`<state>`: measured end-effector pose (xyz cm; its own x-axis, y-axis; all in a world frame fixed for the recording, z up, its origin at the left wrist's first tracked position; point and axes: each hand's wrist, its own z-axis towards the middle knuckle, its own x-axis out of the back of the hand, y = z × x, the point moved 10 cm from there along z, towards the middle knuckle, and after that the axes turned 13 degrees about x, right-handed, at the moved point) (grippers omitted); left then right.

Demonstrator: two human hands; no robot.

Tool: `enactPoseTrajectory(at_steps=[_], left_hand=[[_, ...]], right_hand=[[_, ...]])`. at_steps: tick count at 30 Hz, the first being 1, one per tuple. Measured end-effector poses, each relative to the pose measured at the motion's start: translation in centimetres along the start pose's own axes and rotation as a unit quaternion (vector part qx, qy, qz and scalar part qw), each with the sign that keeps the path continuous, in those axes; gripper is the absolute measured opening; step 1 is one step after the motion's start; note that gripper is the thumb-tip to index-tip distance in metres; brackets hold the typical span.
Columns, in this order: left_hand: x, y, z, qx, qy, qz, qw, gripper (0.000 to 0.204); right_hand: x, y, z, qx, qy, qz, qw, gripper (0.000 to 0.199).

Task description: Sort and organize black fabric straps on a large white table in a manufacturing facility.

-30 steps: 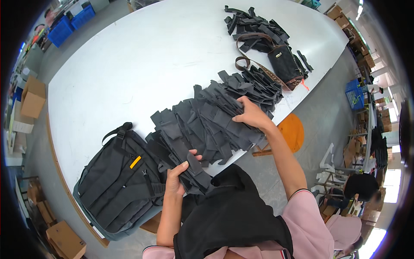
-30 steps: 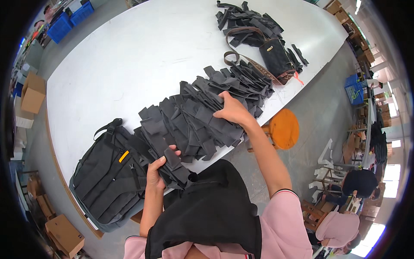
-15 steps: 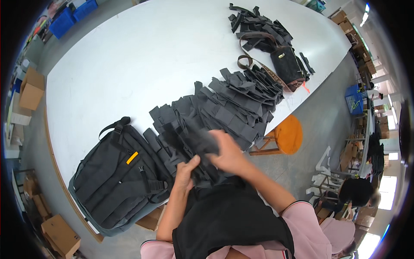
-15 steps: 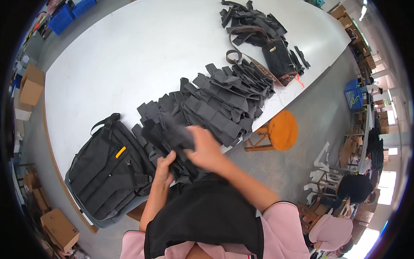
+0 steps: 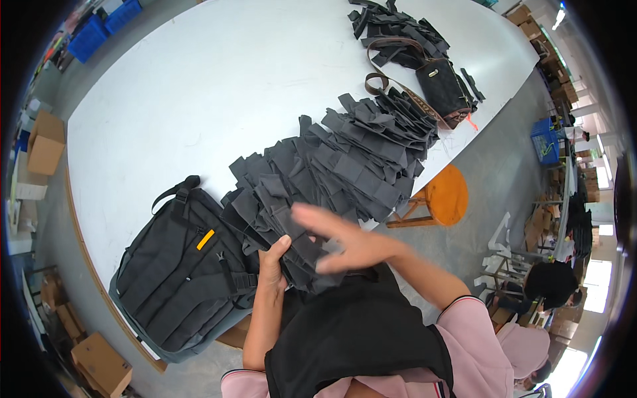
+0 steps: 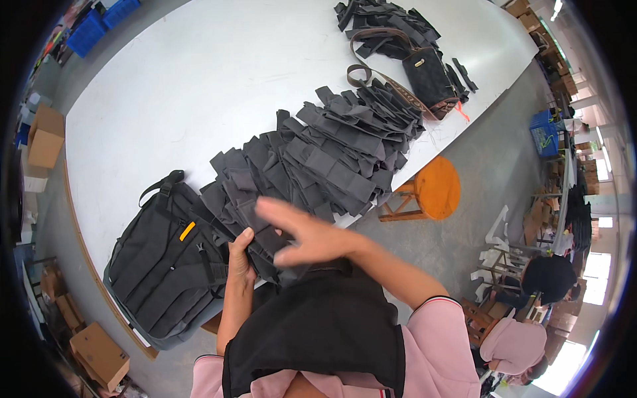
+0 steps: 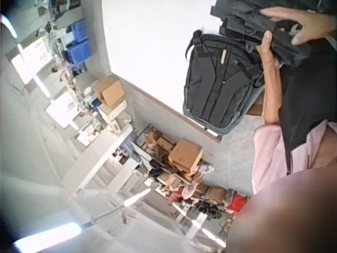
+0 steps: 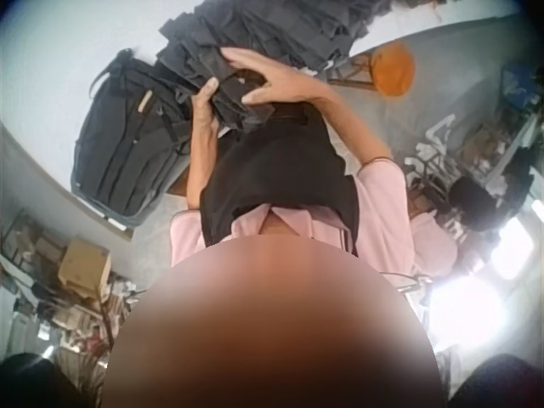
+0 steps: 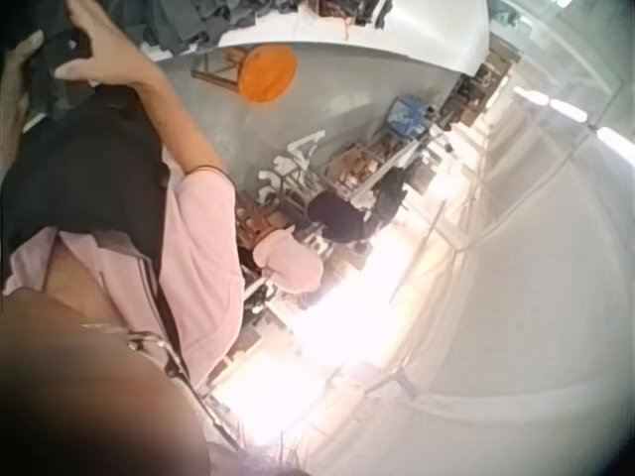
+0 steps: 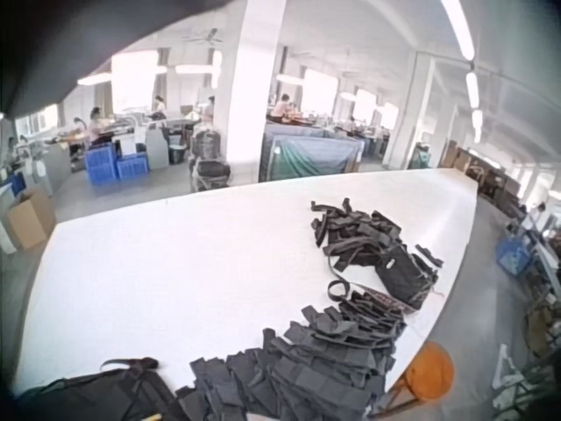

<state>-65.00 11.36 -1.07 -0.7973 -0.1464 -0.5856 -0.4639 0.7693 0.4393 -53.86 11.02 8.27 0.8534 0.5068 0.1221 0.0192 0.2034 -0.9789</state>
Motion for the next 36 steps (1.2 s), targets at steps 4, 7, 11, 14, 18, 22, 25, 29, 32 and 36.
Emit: enactPoseTrajectory(at_steps=[4, 7, 11, 14, 18, 22, 25, 29, 32, 36], left_hand=[[-1.0, -1.3, -0.3, 0.088, -0.123, -0.019, 0.988, 0.057], [-2.1, -0.7, -0.8, 0.053, -0.122, 0.034, 0.99, 0.061], [-0.7, 0.0, -1.1, 0.032, -0.117, 0.038, 0.992, 0.06], [0.5, -0.2, -0.9, 0.051, -0.07, 0.02, 0.996, 0.059], [-0.4, -1.0, -0.1, 0.079, -0.079, 0.041, 0.993, 0.058], [0.4, 0.3, -1.1, 0.032, -0.066, 0.037, 0.997, 0.057], [0.8, 0.1, -0.9, 0.059, -0.095, 0.002, 0.994, 0.057], [-1.1, 0.6, -1.4, 0.038, -0.101, 0.013, 0.994, 0.055], [-0.5, -0.5, -0.7, 0.057, -0.081, 0.049, 0.994, 0.049], [-0.6, -2.0, -0.9, 0.021, -0.077, 0.163, 0.983, 0.057]], right_hand=[[11.6, 1.7, -4.4, -0.162, 0.181, -0.584, 0.774, 0.071], [14.0, 6.4, -7.1, -0.291, 0.177, -0.488, 0.803, 0.065], [14.9, 4.1, -7.7, -0.216, 0.384, -0.126, 0.889, 0.054], [12.8, 3.7, -7.4, -0.257, 0.275, -0.381, 0.845, 0.061], [11.5, 6.2, -8.0, -0.307, 0.211, -0.512, 0.774, 0.076], [12.3, 2.6, -7.8, -0.296, 0.257, -0.353, 0.849, 0.071], [11.2, 2.3, -8.1, -0.219, 0.32, -0.01, 0.922, 0.072], [9.5, 5.7, -10.1, -0.269, 0.332, 0.019, 0.904, 0.069], [4.1, 1.8, -6.7, -0.228, 0.251, 0.031, 0.94, 0.068], [-2.9, 4.3, -2.7, -0.23, 0.086, -0.305, 0.92, 0.071]])
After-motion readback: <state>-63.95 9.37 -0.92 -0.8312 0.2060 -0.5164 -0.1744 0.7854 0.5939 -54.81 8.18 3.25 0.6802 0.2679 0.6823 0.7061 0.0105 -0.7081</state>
